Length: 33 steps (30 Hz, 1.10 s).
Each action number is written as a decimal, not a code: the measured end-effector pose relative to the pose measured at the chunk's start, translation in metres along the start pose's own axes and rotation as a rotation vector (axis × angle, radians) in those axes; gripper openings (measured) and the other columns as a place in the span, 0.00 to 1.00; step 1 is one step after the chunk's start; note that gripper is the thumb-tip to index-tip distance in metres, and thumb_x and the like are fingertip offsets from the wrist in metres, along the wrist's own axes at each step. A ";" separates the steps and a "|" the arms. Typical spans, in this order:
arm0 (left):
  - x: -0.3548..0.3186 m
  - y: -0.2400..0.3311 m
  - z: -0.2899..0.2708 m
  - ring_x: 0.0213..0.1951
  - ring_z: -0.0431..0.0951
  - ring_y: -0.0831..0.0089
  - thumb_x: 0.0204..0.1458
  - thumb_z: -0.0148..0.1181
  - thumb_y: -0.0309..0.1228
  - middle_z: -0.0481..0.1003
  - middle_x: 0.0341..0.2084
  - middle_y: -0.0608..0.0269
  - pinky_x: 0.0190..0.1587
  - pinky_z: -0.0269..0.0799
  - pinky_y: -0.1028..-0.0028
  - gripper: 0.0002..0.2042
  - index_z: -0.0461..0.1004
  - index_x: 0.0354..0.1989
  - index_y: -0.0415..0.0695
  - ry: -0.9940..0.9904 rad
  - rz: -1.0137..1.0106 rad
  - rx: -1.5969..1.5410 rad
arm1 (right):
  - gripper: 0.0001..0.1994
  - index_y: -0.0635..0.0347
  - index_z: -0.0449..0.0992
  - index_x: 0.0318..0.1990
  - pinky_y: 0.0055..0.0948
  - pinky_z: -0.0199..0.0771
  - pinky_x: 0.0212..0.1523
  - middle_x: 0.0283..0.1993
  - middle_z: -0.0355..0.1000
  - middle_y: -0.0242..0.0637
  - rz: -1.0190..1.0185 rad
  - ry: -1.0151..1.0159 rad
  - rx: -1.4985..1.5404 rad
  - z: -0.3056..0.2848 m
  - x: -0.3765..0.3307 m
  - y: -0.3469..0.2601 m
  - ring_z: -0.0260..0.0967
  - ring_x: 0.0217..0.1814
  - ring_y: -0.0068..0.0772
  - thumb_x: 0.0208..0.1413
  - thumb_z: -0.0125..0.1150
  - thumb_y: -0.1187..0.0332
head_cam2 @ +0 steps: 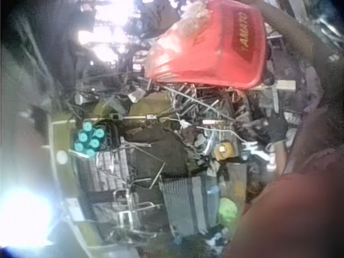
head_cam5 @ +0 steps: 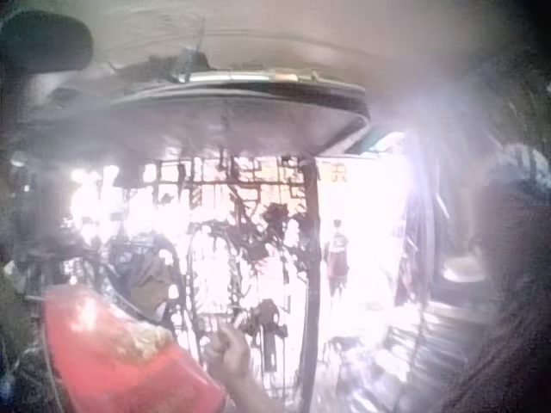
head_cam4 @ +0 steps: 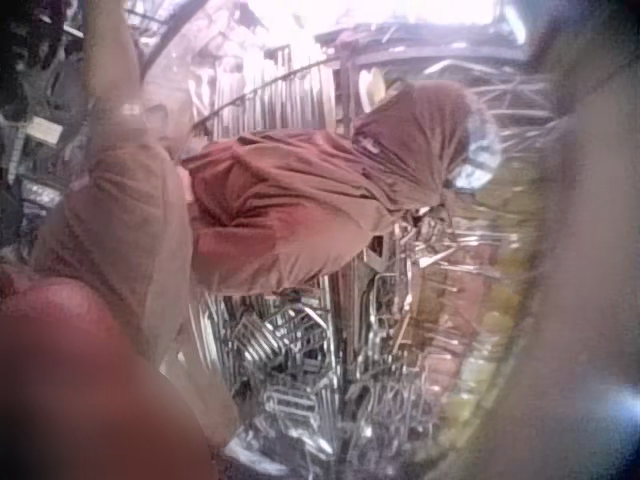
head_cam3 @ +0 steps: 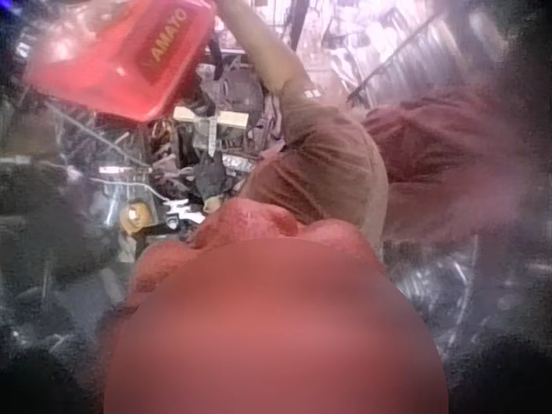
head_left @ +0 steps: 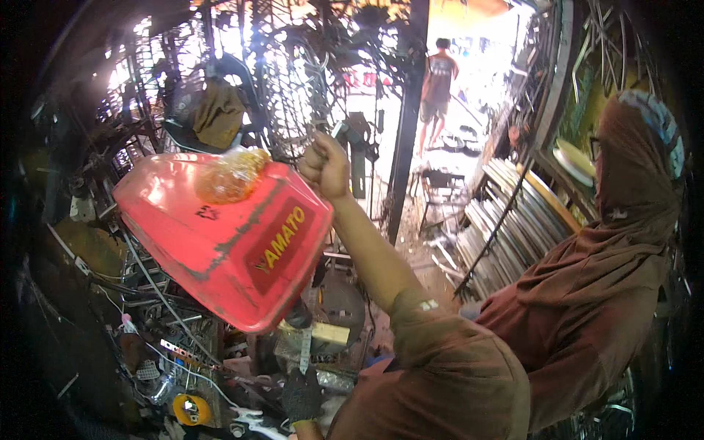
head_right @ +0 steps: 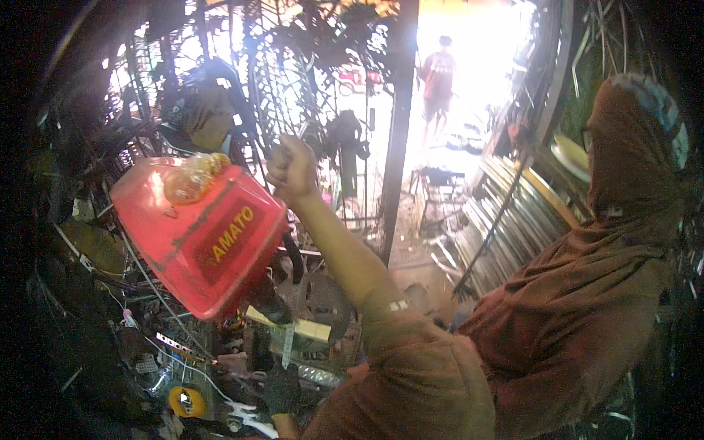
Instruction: The person operates a red AMATO drill press in a workshop, repeatedly lowering the lever to drill into a small metal piece clamped to the table. The operator uses both hands to control the lever and the workpiece while others are visible in the background.
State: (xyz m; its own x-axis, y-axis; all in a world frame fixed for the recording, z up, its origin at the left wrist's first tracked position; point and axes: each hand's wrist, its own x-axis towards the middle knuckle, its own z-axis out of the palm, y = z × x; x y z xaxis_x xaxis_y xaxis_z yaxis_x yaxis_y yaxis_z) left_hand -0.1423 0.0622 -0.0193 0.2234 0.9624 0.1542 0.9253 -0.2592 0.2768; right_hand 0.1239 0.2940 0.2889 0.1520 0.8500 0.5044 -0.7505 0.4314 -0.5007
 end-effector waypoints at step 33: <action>0.011 0.035 -0.039 0.31 0.79 0.49 0.54 0.50 0.57 0.78 0.25 0.48 0.36 0.74 0.53 0.24 0.79 0.36 0.46 0.005 -0.393 -0.169 | 0.21 0.72 0.64 0.53 0.47 0.67 0.56 0.50 0.66 0.51 -0.170 -0.069 -0.382 -0.051 0.060 -0.059 0.65 0.54 0.48 0.63 0.45 0.60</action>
State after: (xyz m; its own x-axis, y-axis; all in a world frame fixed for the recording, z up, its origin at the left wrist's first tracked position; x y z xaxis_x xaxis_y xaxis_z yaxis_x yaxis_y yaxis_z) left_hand -0.1197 0.0611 0.0291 -0.1379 0.9904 0.0108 0.8765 0.1169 0.4670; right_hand 0.2105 0.3350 0.3125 0.2002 0.7403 0.6418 -0.4243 0.6560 -0.6243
